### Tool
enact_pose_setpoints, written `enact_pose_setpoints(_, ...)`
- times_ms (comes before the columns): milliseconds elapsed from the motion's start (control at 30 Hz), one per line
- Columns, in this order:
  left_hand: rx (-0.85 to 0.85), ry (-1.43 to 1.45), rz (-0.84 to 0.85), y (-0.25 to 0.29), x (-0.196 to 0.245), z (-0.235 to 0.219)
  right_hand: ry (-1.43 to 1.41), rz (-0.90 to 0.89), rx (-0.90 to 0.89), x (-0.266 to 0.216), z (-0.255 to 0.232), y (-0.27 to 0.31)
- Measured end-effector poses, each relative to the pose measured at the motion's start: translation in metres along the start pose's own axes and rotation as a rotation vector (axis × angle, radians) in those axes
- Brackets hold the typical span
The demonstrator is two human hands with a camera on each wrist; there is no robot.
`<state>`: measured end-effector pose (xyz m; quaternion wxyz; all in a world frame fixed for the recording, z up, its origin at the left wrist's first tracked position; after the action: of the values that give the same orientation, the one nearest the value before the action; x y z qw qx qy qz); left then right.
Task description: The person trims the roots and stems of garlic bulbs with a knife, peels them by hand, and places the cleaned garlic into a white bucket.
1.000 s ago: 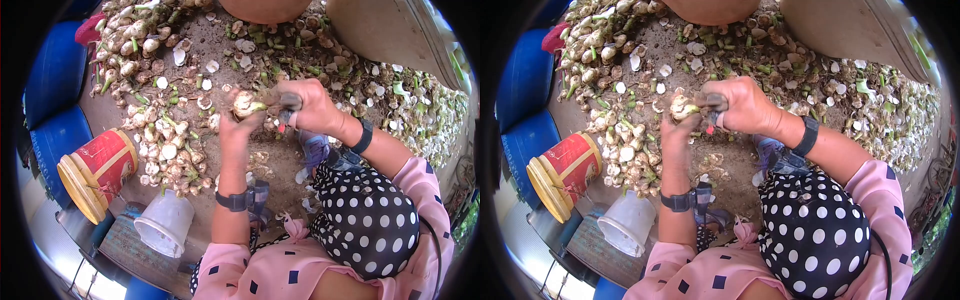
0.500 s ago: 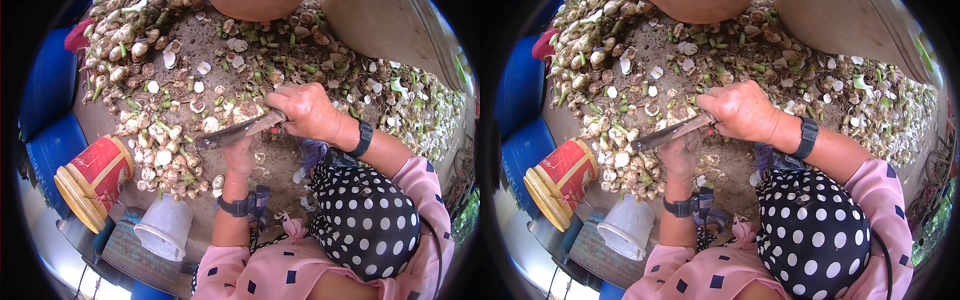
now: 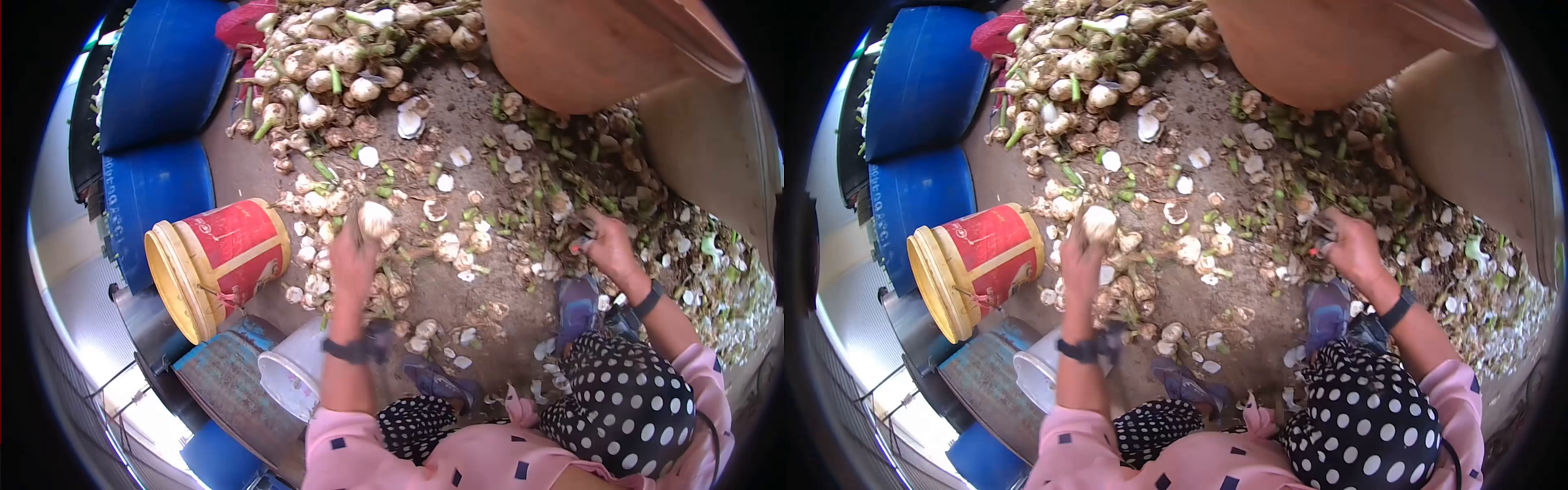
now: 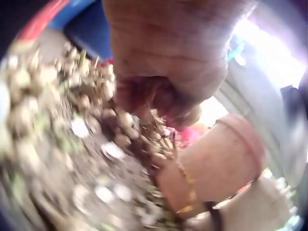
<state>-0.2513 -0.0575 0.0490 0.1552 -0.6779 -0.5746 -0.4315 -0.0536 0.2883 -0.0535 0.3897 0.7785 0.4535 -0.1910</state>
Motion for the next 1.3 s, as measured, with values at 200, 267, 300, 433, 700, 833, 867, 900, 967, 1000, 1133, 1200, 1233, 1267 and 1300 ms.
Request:
enact_pose_setpoints(200, 0.170, -0.569, -0.041, -0.156, -0.027, -0.086, 0.002, -0.041, 0.022, -0.004, -0.013, -0.009)
enact_pose_setpoints(267, 0.284, -0.197, -0.098, -0.207, -0.034, -0.081, -0.002, -0.019, -0.008, -0.003, -0.005, -0.006)
enact_pose_setpoints(300, 0.301, 0.069, -0.237, -0.218, -0.039, -0.068, -0.010, 0.006, -0.049, 0.000, 0.000, -0.004)
enact_pose_setpoints(433, 0.521, 0.709, -0.319, -0.216, -0.076, -0.032, 0.011, -0.073, -0.027, -0.018, -0.005, 0.001)
enact_pose_setpoints(700, -0.201, 0.773, -0.509, 0.020, 0.014, 0.167, 0.115, -0.502, 0.125, -0.098, -0.020, 0.003)
enact_pose_setpoints(833, -0.319, 0.435, -0.262, 0.056, 0.046, 0.175, 0.276, -0.284, 0.032, -0.048, -0.015, -0.014)
enact_pose_setpoints(867, -0.282, 0.324, -0.116, 0.055, 0.058, 0.162, 0.223, -0.121, -0.069, -0.012, -0.015, -0.017)
enact_pose_setpoints(900, -0.266, 0.324, -0.107, 0.048, 0.052, 0.157, 0.161, 0.056, -0.141, 0.000, -0.021, -0.011)
enact_pose_setpoints(967, -0.191, -0.064, 0.295, 0.043, 0.061, 0.148, -0.552, 0.046, -0.086, -0.022, -0.022, 0.004)
enact_pose_setpoints(1000, -0.230, -0.138, 0.326, 0.049, 0.074, 0.159, -0.639, -0.001, -0.143, -0.041, -0.017, 0.012)
enact_pose_setpoints(1133, 0.012, -0.135, 0.610, 0.060, 0.144, 0.158, -0.605, -0.110, -0.190, -0.080, -0.021, 0.024)
enact_pose_setpoints(1200, -0.001, 0.428, 0.197, 0.055, 0.111, 0.159, -0.655, -0.165, -0.065, -0.084, -0.033, 0.024)
enact_pose_setpoints(1233, -0.023, 0.970, -0.249, 0.062, 0.075, 0.180, -0.657, -0.167, -0.067, -0.086, -0.029, 0.026)
enact_pose_setpoints(1267, -0.114, 0.964, -0.101, 0.064, 0.085, 0.193, -0.612, -0.274, -0.003, -0.092, -0.030, 0.028)
enact_pose_setpoints(1300, -0.113, 0.963, -0.104, 0.065, 0.086, 0.197, -0.564, -0.377, 0.062, -0.097, -0.032, 0.032)
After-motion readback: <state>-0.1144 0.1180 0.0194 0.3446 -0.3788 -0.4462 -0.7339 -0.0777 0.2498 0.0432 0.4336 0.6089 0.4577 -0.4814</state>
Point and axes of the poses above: each hand's wrist, its own y-axis away from the middle knuckle, its own z-axis out of the palm, x = y × z, the point moved 9 cm from there along -y, towards the middle knuckle, and after that the axes turned 7 degrees about y, right-handed, at the moved point
